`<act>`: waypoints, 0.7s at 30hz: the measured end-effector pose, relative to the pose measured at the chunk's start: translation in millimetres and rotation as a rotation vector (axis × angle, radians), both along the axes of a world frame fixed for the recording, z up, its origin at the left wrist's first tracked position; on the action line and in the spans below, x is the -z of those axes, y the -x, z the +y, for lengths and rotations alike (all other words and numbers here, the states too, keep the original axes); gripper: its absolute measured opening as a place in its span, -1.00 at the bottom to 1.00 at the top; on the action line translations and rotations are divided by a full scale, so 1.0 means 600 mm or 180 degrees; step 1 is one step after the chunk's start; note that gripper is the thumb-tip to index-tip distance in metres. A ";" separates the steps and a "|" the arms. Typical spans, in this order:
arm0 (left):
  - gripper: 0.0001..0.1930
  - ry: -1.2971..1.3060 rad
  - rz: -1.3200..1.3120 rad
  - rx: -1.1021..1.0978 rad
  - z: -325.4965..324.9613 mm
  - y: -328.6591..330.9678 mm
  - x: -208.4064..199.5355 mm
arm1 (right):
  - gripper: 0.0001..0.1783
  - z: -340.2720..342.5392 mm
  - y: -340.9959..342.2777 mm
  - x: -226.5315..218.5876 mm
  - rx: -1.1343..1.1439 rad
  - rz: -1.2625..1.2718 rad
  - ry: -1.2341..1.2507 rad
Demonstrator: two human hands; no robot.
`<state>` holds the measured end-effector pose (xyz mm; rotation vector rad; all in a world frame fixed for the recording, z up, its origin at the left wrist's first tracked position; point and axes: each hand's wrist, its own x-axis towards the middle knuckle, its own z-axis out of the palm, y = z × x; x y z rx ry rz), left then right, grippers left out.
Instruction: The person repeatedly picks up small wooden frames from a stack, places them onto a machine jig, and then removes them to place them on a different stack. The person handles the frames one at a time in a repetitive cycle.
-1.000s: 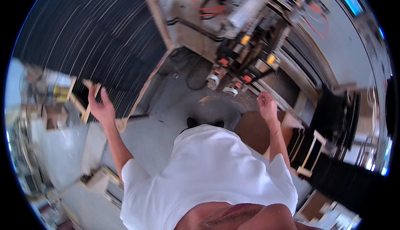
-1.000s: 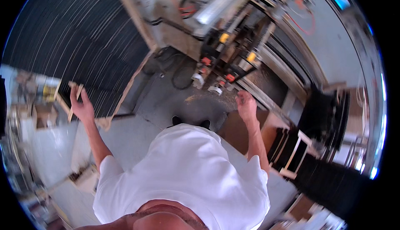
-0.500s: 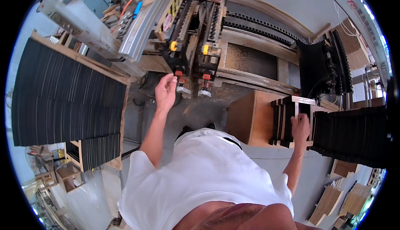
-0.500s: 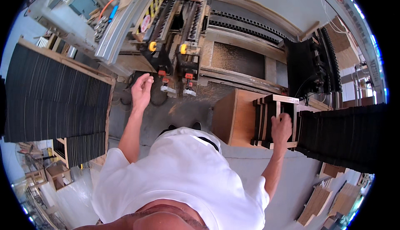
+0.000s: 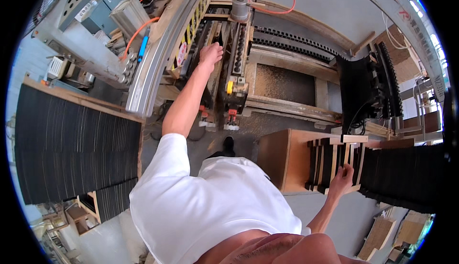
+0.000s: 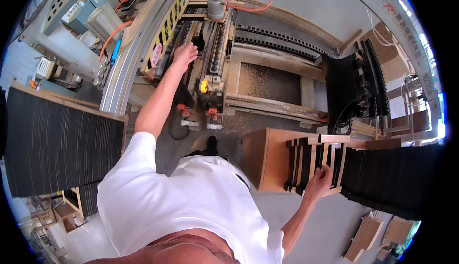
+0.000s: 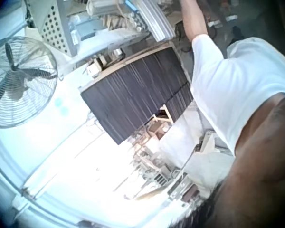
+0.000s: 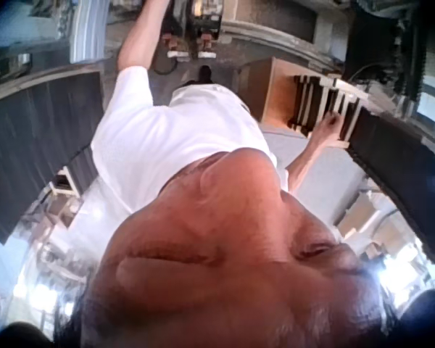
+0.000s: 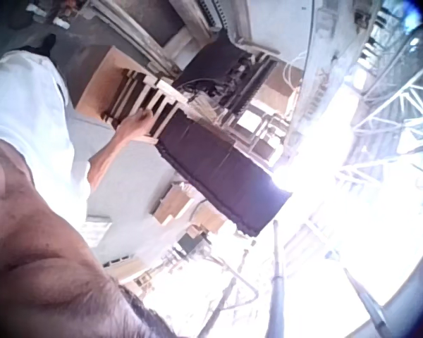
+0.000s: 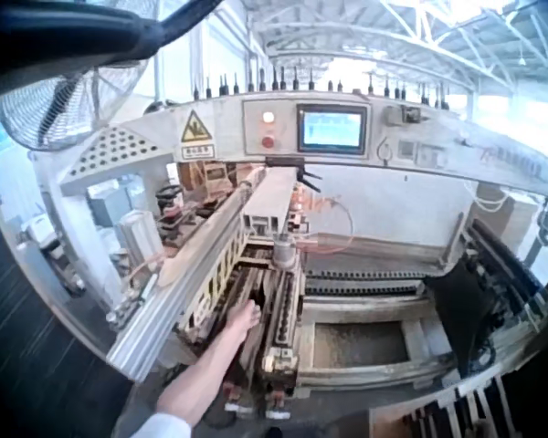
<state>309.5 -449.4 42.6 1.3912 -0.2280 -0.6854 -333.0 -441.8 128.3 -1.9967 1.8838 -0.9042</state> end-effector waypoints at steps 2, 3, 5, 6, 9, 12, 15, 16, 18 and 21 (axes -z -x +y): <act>-0.62 0.0044 0.0286 -0.0106 -0.073 -0.060 0.018 | -0.80 -0.001 -0.027 -0.024 -0.0017 -0.0165 0.0109; -0.60 -0.0010 0.0341 -0.0136 -0.103 -0.090 0.022 | -0.80 -0.001 -0.045 -0.036 -0.0062 -0.0251 0.0128; -0.53 -0.0040 0.0445 -0.0195 -0.161 -0.142 0.038 | -0.81 0.017 -0.104 -0.085 -0.0053 -0.0287 -0.0132; -0.43 -0.0037 0.0471 -0.0279 -0.181 -0.173 0.046 | -0.79 0.014 -0.118 -0.080 -0.0254 -0.0485 -0.0092; -0.19 0.0310 0.1002 -0.0076 -0.243 -0.216 0.054 | -0.78 0.023 -0.190 -0.093 -0.0634 -0.0899 -0.0055; -0.39 0.0648 0.1211 -0.0396 -0.280 -0.244 0.069 | -0.75 0.009 -0.256 -0.100 -0.0976 -0.0705 -0.0200; -0.53 0.0846 0.1165 -0.0543 -0.276 -0.247 0.076 | -0.75 -0.022 -0.335 -0.112 -0.1317 -0.0317 -0.0197; -0.60 0.0787 0.1122 -0.0717 -0.268 -0.238 0.069 | -0.75 -0.035 -0.364 -0.116 -0.1407 -0.0351 -0.0289; -0.61 0.0773 0.1183 -0.0653 -0.245 -0.210 0.072 | -0.72 -0.065 -0.420 -0.114 -0.1670 -0.0197 -0.0105; -0.57 0.0783 0.1192 -0.0654 -0.165 -0.133 0.056 | -0.78 -0.124 -0.517 -0.089 -0.2363 0.0000 0.0293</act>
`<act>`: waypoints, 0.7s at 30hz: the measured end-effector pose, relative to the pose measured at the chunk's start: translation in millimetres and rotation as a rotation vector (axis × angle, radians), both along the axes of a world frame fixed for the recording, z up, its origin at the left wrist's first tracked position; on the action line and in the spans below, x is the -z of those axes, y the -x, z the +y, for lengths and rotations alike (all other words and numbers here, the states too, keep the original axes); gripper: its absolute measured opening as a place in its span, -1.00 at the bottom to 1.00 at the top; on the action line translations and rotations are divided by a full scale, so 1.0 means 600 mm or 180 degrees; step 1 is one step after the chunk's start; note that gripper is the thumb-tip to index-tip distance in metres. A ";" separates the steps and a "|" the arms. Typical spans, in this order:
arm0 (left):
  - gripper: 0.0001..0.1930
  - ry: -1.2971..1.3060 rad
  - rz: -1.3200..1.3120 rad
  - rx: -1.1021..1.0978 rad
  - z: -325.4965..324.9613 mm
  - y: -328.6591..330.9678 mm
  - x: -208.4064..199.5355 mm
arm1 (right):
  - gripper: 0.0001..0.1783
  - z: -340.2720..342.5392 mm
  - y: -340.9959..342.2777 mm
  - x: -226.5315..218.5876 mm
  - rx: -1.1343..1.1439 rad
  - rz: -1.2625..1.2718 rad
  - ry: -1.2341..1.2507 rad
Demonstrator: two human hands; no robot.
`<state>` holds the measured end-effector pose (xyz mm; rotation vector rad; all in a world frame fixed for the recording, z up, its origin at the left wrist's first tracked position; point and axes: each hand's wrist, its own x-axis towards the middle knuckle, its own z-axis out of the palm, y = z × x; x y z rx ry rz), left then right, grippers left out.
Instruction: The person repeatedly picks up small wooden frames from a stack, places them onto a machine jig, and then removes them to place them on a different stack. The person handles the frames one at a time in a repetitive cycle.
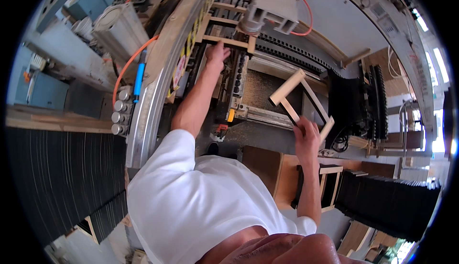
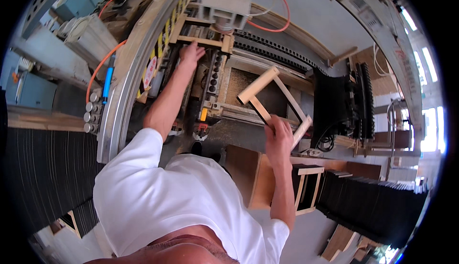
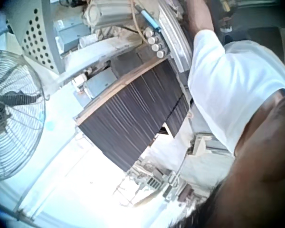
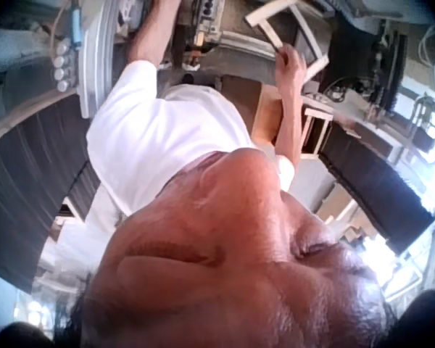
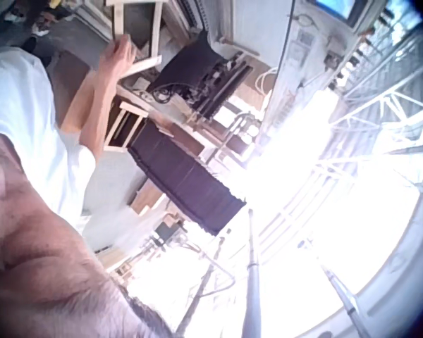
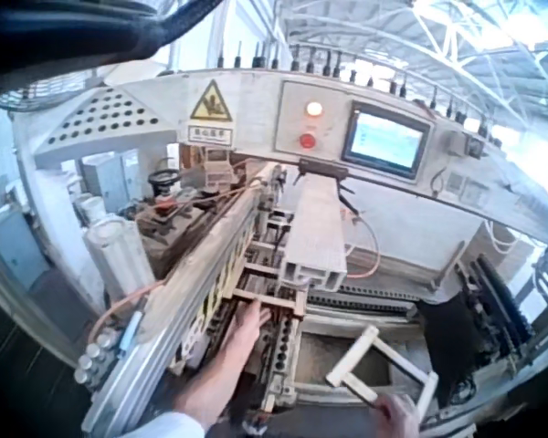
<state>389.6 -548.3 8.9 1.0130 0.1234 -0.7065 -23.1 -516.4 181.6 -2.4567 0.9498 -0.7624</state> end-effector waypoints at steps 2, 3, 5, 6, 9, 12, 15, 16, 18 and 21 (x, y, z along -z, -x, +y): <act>-0.54 -0.0018 0.0054 0.0064 0.060 0.042 -0.001 | -0.78 -0.031 -0.077 0.011 -0.0527 -0.0017 0.0142; -0.55 -0.0051 -0.0049 0.0086 0.088 0.068 -0.002 | -0.79 -0.042 -0.115 0.020 -0.0726 -0.0096 0.0185; -0.63 0.0125 0.0031 0.0132 0.139 0.108 -0.003 | -0.85 -0.063 -0.192 0.042 -0.1166 -0.0057 0.0374; -0.67 0.0254 0.0058 0.0283 0.148 0.126 -0.001 | -0.86 -0.076 -0.224 0.055 -0.1199 0.0083 0.0516; -0.77 0.0653 0.0034 0.0394 0.195 0.158 0.010 | -0.90 -0.083 -0.329 0.091 -0.1670 -0.0020 0.0580; -0.82 0.1171 0.0140 0.0502 0.206 0.163 0.007 | -0.84 -0.091 -0.390 0.130 -0.2088 0.0041 0.0745; -0.78 0.1489 0.0351 0.0381 0.191 0.158 0.009 | -0.79 -0.095 -0.415 0.143 -0.2270 0.0244 0.0560; -0.76 0.1552 0.0365 0.0347 0.188 0.158 0.015 | -0.78 -0.092 -0.414 0.141 -0.2339 0.0275 0.0637; -0.69 0.1588 0.0327 0.0265 0.184 0.155 0.027 | -0.76 -0.091 -0.413 0.135 -0.2483 0.0280 0.0724; -0.69 0.1431 0.0215 0.0141 0.184 0.162 0.036 | -0.75 -0.096 -0.419 0.147 -0.2586 0.0318 0.0681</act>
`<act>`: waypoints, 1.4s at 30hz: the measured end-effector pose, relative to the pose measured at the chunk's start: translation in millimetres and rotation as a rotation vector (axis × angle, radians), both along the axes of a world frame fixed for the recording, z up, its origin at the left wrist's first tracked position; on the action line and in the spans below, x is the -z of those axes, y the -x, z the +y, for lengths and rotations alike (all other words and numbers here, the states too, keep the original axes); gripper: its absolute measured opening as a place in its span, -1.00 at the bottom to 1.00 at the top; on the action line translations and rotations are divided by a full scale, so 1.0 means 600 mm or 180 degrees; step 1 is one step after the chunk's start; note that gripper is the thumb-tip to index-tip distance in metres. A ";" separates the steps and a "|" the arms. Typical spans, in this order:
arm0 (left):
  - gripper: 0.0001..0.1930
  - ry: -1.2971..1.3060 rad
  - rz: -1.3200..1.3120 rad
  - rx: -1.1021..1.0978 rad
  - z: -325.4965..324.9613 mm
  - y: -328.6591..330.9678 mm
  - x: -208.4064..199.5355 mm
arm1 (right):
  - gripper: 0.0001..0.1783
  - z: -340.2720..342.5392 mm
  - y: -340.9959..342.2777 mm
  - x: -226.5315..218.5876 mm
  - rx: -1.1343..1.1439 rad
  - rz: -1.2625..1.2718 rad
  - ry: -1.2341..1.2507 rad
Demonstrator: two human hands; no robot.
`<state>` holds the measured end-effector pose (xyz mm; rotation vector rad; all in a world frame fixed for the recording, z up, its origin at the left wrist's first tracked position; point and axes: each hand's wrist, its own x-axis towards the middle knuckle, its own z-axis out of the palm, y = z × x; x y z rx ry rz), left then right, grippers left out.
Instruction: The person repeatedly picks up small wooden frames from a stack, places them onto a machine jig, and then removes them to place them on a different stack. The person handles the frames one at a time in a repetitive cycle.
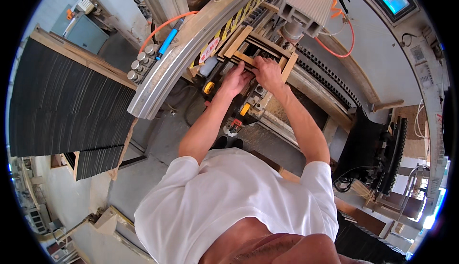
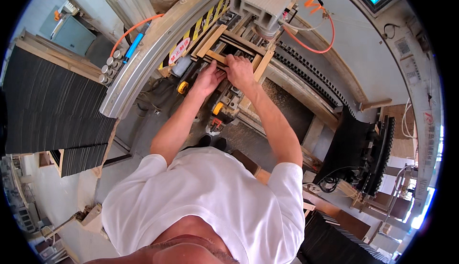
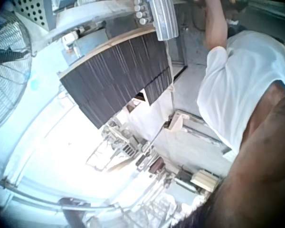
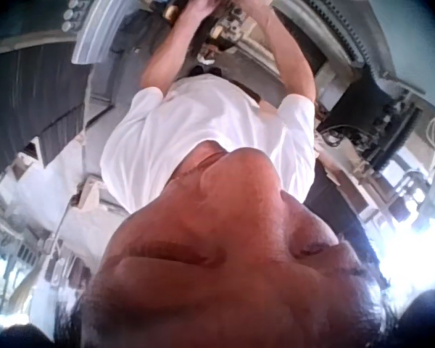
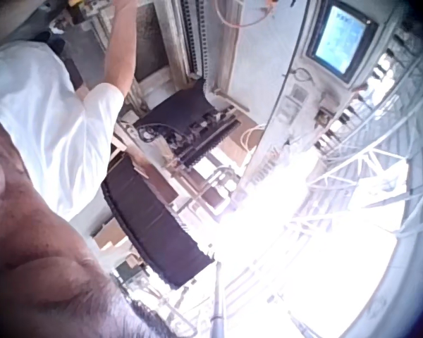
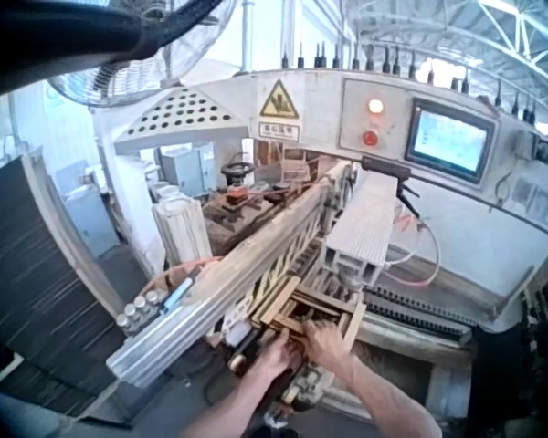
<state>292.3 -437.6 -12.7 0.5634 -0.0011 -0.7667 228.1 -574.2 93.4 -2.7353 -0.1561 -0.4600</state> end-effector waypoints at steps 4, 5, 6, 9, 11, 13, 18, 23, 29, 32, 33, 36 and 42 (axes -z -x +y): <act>-0.68 -0.0718 0.0088 -0.0472 0.022 0.042 -0.014 | -0.80 -0.033 -0.024 0.024 0.0272 -0.0265 0.0339; -0.65 -0.0642 0.0035 -0.0475 0.042 0.060 -0.022 | -0.81 -0.041 -0.038 0.025 0.0345 -0.0238 0.0322; -0.65 -0.0680 0.0062 -0.0502 0.064 0.083 -0.030 | -0.81 -0.051 -0.048 0.026 0.0390 -0.0141 0.0306; -0.65 -0.0793 0.0070 -0.0599 0.141 0.149 -0.063 | -0.73 -0.057 -0.081 0.027 0.0426 0.0024 0.0739; -0.65 -0.0845 0.0064 -0.0677 0.192 0.194 -0.075 | -0.69 -0.053 -0.091 0.031 0.0330 0.0154 0.0990; -0.63 -0.0913 0.0066 -0.0743 0.233 0.237 -0.084 | -0.78 -0.041 -0.091 0.031 0.0358 -0.0009 0.0860; -0.66 -0.1194 0.0041 -0.0827 0.304 0.314 -0.114 | -0.80 -0.006 -0.087 0.030 0.0345 0.0042 0.0894; -0.66 -0.1330 0.0045 -0.0805 0.368 0.334 -0.103 | -0.75 -0.022 -0.118 0.035 0.0649 0.0113 0.1050; -0.66 -0.1446 0.0060 -0.0821 0.460 0.324 -0.092 | -0.73 -0.036 -0.180 0.019 0.0825 0.0309 0.2143; -0.67 -0.1438 0.0125 -0.0881 0.510 0.324 -0.073 | -0.73 -0.044 -0.213 0.004 0.0827 0.0736 0.2650; -0.68 -0.1408 0.0162 -0.0898 0.524 0.323 -0.069 | -0.72 -0.050 -0.222 0.003 0.0888 0.0758 0.2674; -0.72 -0.1404 0.0298 -0.1008 0.560 0.327 -0.054 | -0.68 -0.082 -0.253 0.012 0.0974 0.0853 0.2755; -0.65 -0.1513 0.0436 -0.1291 0.596 0.335 -0.025 | -0.78 -0.125 -0.311 0.023 0.1146 0.0833 0.2456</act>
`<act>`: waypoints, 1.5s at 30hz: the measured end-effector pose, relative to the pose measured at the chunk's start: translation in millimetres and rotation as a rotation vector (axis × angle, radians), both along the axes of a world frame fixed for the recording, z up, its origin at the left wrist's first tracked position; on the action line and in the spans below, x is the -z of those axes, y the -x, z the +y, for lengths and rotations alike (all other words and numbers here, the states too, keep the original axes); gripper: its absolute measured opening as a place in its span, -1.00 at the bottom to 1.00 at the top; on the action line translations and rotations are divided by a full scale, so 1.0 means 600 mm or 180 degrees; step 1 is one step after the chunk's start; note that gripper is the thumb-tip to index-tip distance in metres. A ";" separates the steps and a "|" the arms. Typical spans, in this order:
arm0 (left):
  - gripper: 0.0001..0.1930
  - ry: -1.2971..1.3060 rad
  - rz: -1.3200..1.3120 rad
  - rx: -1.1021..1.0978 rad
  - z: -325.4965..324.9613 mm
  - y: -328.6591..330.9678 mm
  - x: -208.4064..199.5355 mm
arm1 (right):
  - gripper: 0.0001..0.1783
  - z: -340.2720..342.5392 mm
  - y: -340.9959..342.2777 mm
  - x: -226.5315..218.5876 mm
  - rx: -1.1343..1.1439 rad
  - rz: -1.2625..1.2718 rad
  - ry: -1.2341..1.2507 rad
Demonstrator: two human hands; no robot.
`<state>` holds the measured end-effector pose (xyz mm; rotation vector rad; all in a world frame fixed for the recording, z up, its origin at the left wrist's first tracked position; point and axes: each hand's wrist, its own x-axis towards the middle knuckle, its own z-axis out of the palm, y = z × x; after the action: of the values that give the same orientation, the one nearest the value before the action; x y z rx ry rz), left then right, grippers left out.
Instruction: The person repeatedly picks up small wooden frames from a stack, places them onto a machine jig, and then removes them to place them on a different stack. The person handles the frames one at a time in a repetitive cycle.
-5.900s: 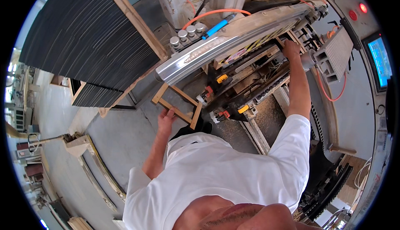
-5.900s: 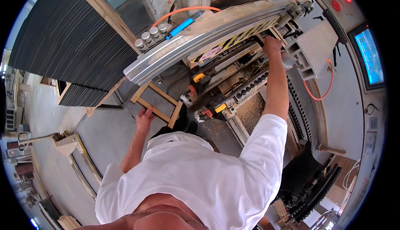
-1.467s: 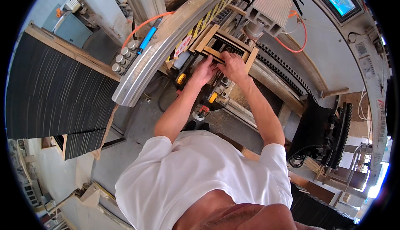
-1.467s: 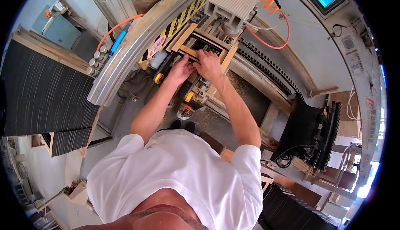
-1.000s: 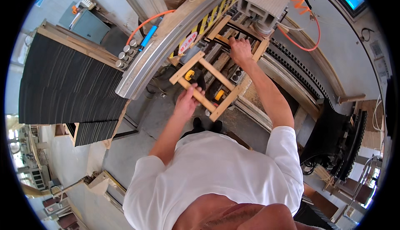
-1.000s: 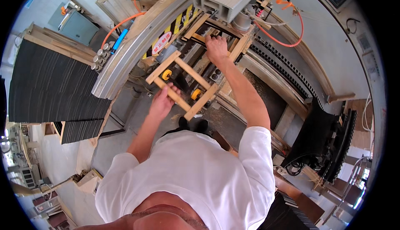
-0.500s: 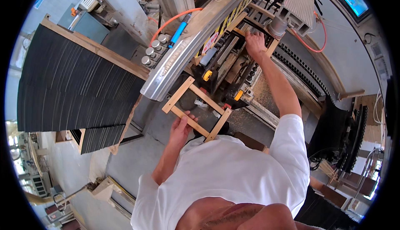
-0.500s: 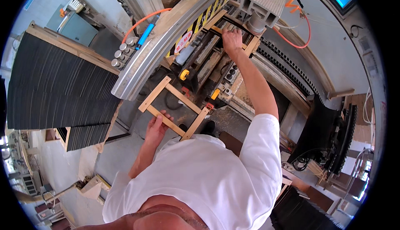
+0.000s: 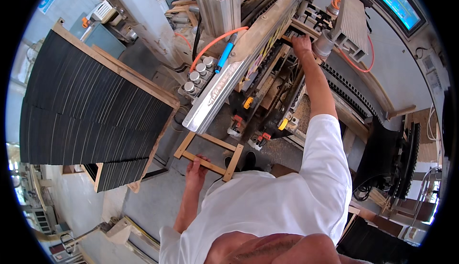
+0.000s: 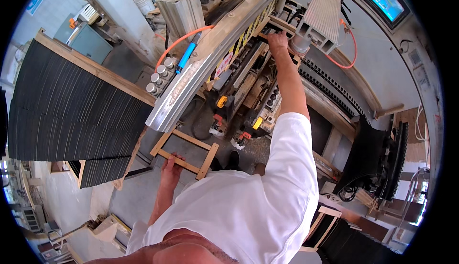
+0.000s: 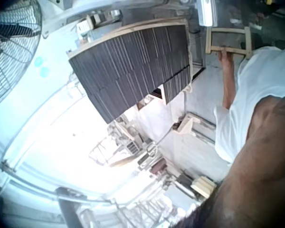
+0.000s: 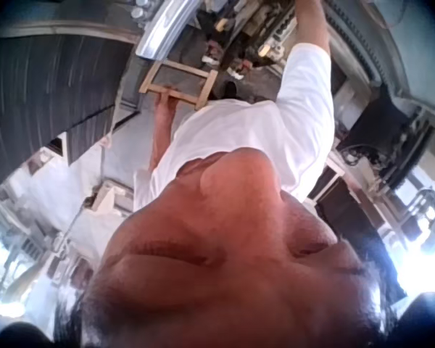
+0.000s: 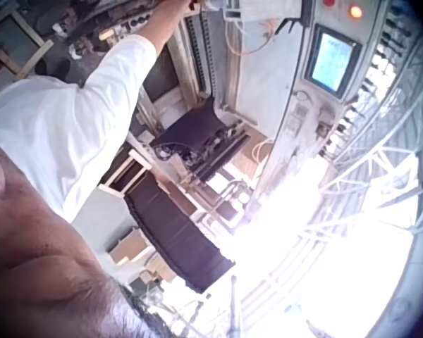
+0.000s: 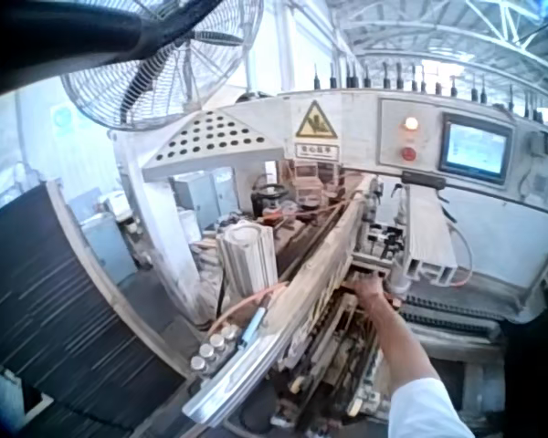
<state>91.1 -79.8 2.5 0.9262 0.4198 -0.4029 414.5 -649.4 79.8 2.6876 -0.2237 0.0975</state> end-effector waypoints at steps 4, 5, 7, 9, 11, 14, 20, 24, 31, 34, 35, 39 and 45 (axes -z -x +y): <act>-0.69 -0.0030 0.0018 -0.0176 -0.016 -0.011 -0.003 | -0.81 -0.042 -0.034 0.008 -0.0008 0.0039 0.0002; -0.69 -0.0024 0.0017 -0.0218 -0.019 -0.006 0.000 | -0.81 -0.038 -0.039 0.002 -0.0030 0.0233 -0.0017; -0.70 -0.0018 0.0030 -0.0265 -0.029 -0.004 0.007 | -0.78 -0.042 -0.044 -0.003 -0.0140 0.0315 -0.0178; -0.72 -0.0017 0.0055 -0.0277 -0.044 -0.015 0.015 | -0.74 -0.055 -0.046 -0.003 -0.0155 0.0308 -0.0317; -0.72 -0.0054 0.0107 -0.0243 -0.058 -0.021 0.020 | -0.71 -0.055 -0.045 -0.015 -0.0208 0.0272 -0.0542; -0.70 0.0017 0.0186 -0.0172 -0.074 -0.022 0.032 | -0.74 -0.067 -0.046 -0.024 -0.0243 0.0249 -0.0760; -0.70 -0.0013 0.0290 -0.0243 -0.101 -0.021 0.039 | -0.64 -0.060 -0.061 -0.040 -0.0063 0.0744 -0.0732; -0.70 0.0041 0.0263 -0.0228 -0.102 -0.018 0.050 | -0.62 -0.058 -0.063 -0.045 -0.0077 0.0838 -0.0630; -0.71 0.0028 0.0312 -0.0230 -0.110 -0.014 0.056 | -0.72 -0.063 -0.057 -0.035 -0.0200 0.0627 -0.0789; -0.72 -0.0006 0.0324 -0.0182 -0.114 -0.017 0.057 | -0.78 -0.068 -0.060 -0.025 -0.0160 0.0585 -0.0810; -0.72 -0.0025 0.0322 -0.0175 -0.114 -0.016 0.058 | -0.79 -0.062 -0.062 -0.029 -0.0170 0.0666 -0.0752; -0.74 -0.0009 0.0305 -0.0213 -0.121 -0.014 0.057 | -0.79 -0.048 -0.044 -0.042 -0.0370 0.0552 -0.0731; -0.75 0.0012 0.0264 -0.0149 -0.126 -0.020 0.078 | -0.82 -0.055 -0.047 -0.037 -0.0325 0.0518 -0.0830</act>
<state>103.0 -155.1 -44.5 0.8966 0.5153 -0.3999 442.7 -682.5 101.8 2.9473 -0.0513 -0.1280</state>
